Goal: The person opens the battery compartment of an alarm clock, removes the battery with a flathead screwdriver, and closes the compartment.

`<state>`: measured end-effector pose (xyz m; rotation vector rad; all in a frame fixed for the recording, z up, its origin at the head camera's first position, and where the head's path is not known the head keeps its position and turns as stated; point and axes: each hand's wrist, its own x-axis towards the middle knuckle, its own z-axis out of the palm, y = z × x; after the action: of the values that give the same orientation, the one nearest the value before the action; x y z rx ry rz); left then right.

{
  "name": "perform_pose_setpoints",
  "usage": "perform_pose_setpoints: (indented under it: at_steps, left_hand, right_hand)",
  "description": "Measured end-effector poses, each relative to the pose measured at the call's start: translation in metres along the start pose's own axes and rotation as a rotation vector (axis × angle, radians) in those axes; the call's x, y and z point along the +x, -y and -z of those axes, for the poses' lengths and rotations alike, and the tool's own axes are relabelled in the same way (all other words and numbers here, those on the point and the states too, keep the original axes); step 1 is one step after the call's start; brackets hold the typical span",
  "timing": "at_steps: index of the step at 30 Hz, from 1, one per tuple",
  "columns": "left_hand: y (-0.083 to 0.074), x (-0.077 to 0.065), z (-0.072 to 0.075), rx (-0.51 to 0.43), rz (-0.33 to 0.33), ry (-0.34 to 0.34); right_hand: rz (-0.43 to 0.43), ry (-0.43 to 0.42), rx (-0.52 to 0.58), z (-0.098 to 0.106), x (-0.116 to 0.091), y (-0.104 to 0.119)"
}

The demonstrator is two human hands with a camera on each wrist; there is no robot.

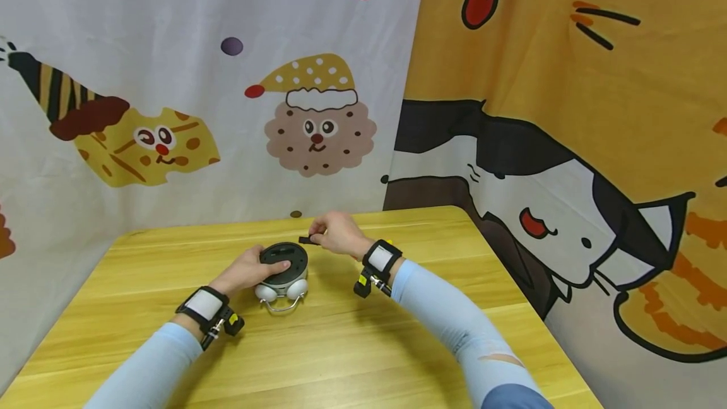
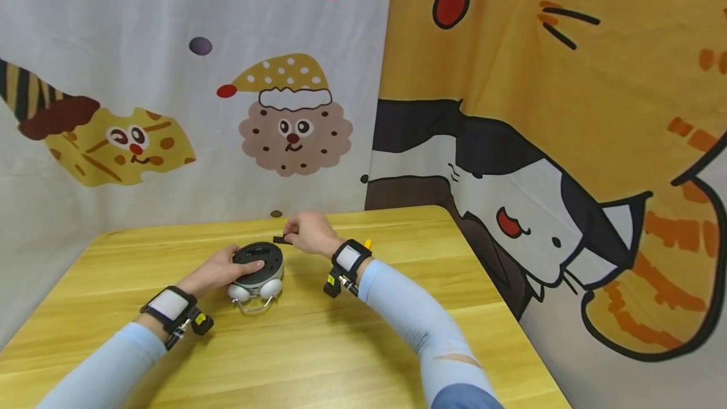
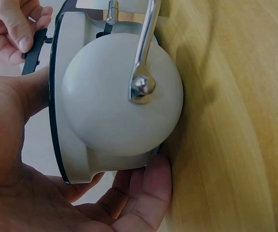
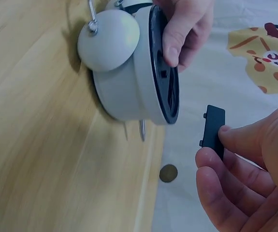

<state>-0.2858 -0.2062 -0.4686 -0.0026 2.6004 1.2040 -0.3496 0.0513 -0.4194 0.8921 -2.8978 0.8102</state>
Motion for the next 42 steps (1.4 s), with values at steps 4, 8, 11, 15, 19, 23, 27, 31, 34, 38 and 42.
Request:
perform_pose_setpoints:
  at_steps: [4,8,11,15,19,23,27,31,34,38,42]
  left_hand:
    - [0.000,0.000,-0.001,-0.007,-0.003,-0.006]
    - [0.000,-0.001,-0.002,-0.013,-0.003,-0.005]
    - [0.000,-0.001,-0.002,-0.011,-0.008,0.001]
    - [0.001,-0.001,0.000,-0.010,-0.011,0.001]
    - [0.001,-0.001,0.000,-0.007,-0.007,0.000]
    - [0.001,0.000,-0.001,-0.001,-0.009,0.000]
    - [0.000,0.000,-0.001,-0.006,-0.013,0.002]
    - [-0.001,-0.001,0.000,-0.019,-0.021,0.003]
    - [-0.001,-0.001,0.000,-0.025,-0.026,-0.005]
    - [0.000,0.000,-0.001,-0.026,-0.030,-0.017]
    - [0.000,0.000,-0.001,-0.029,-0.032,-0.017]
  right_hand:
    - [0.020,0.015,0.023,-0.004,0.005,0.007]
    - [0.032,0.027,0.011,-0.010,0.008,0.012]
    - [0.033,0.035,-0.006,-0.014,0.010,0.015]
    - [0.038,0.047,-0.020,-0.018,0.014,0.020]
    - [0.046,0.058,-0.029,-0.024,0.018,0.025]
    - [0.043,0.079,-0.048,-0.030,0.021,0.029]
    - [0.031,0.087,-0.056,-0.036,0.023,0.032]
    - [0.033,0.077,-0.073,-0.041,0.025,0.034]
    - [0.040,0.076,-0.106,-0.045,0.026,0.034]
    - [0.042,0.078,-0.135,-0.050,0.028,0.033]
    - [0.037,0.071,-0.145,-0.051,0.031,0.034]
